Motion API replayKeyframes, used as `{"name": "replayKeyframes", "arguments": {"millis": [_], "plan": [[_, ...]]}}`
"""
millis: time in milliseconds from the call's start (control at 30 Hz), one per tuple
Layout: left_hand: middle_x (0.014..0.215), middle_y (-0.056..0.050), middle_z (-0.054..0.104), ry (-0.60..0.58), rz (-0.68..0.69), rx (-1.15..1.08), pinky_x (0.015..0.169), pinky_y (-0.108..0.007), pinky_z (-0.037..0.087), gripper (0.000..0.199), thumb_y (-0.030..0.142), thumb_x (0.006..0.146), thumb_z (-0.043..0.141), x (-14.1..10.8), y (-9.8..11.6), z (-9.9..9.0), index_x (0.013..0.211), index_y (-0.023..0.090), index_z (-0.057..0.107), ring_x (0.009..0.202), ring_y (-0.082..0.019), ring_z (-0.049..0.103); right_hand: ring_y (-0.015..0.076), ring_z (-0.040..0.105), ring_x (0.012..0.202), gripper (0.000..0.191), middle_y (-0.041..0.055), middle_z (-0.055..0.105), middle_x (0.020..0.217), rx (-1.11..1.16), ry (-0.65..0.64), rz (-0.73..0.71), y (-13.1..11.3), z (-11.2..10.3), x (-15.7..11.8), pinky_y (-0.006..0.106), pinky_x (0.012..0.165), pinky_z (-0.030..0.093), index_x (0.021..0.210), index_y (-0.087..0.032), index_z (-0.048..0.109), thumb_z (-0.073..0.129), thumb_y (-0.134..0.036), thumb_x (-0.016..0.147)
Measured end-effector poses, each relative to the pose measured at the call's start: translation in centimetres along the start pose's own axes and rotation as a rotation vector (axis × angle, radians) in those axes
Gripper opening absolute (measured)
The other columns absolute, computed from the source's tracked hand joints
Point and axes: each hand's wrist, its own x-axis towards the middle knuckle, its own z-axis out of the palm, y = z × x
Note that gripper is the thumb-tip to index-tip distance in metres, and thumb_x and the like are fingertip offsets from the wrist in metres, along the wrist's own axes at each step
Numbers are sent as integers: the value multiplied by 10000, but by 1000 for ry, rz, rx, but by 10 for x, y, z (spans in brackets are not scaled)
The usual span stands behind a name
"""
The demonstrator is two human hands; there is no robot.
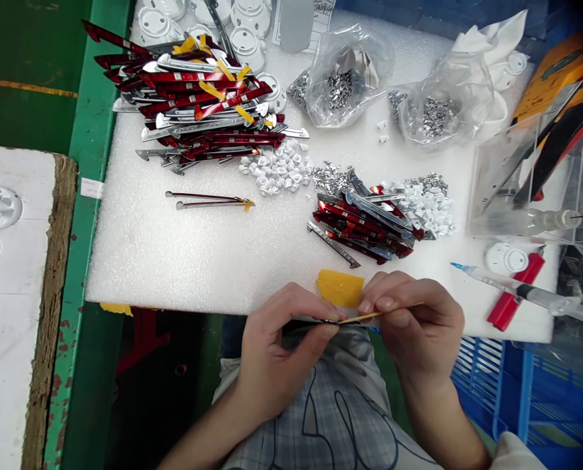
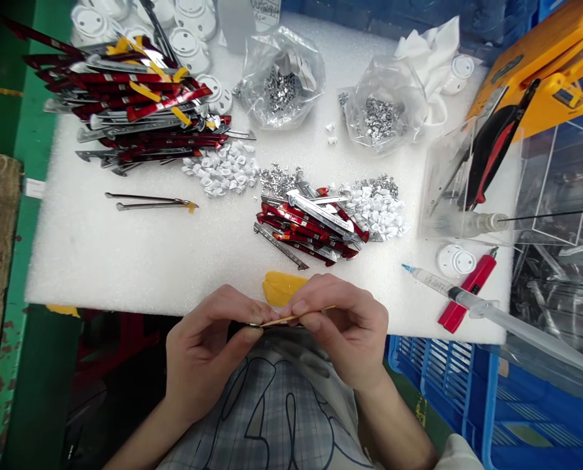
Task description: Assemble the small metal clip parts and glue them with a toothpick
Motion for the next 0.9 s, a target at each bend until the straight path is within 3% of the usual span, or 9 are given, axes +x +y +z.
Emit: {"name": "replayKeyframes", "arguments": {"millis": [333, 467, 567, 767, 900], "plan": [[851, -56, 830, 8, 3, 25, 767, -300, 660, 93, 231, 991, 751, 1, 0, -1, 908, 220, 791, 785, -194, 788, 152, 692, 647, 26, 15, 767, 812, 15, 78, 18, 1, 1, 2, 257, 549, 602, 990, -261, 788, 766, -273, 994], [827, -67, 826, 9, 19, 30, 746, -307, 666, 138, 276, 1006, 738, 2, -1, -1, 893, 217, 790, 761, -204, 793, 155, 675, 633, 113, 14, 732, 765, -55, 141, -11, -1, 1, 2, 242, 504, 570, 949, -254, 766, 733, -338, 1016], [823, -64, 821, 14, 26, 29, 745, -301, 658, 145, 281, 1009, 733, 3, -2, -2, 894, 217, 792, 765, -205, 793, 166, 687, 693, 115, 25, 733, 806, -198, 184, -66, -4, -4, -3, 251, 519, 557, 973, -254, 771, 688, -298, 1039], [840, -53, 813, 11, 24, -3, 771, -286, 633, 119, 265, 999, 742, 2, -3, -4, 899, 224, 793, 797, -200, 779, 192, 697, 774, 254, 28, 756, 881, -661, 223, -382, -12, -21, -12, 324, 624, 554, 1068, -239, 796, 675, -47, 953], [833, -53, 810, 17, 17, -2, 770, -283, 628, 123, 253, 995, 738, 2, -3, -4, 889, 218, 790, 793, -199, 770, 203, 694, 765, 293, 23, 755, 885, -844, 217, -440, -10, -30, -11, 348, 638, 544, 1084, -244, 787, 691, -22, 918]]}}
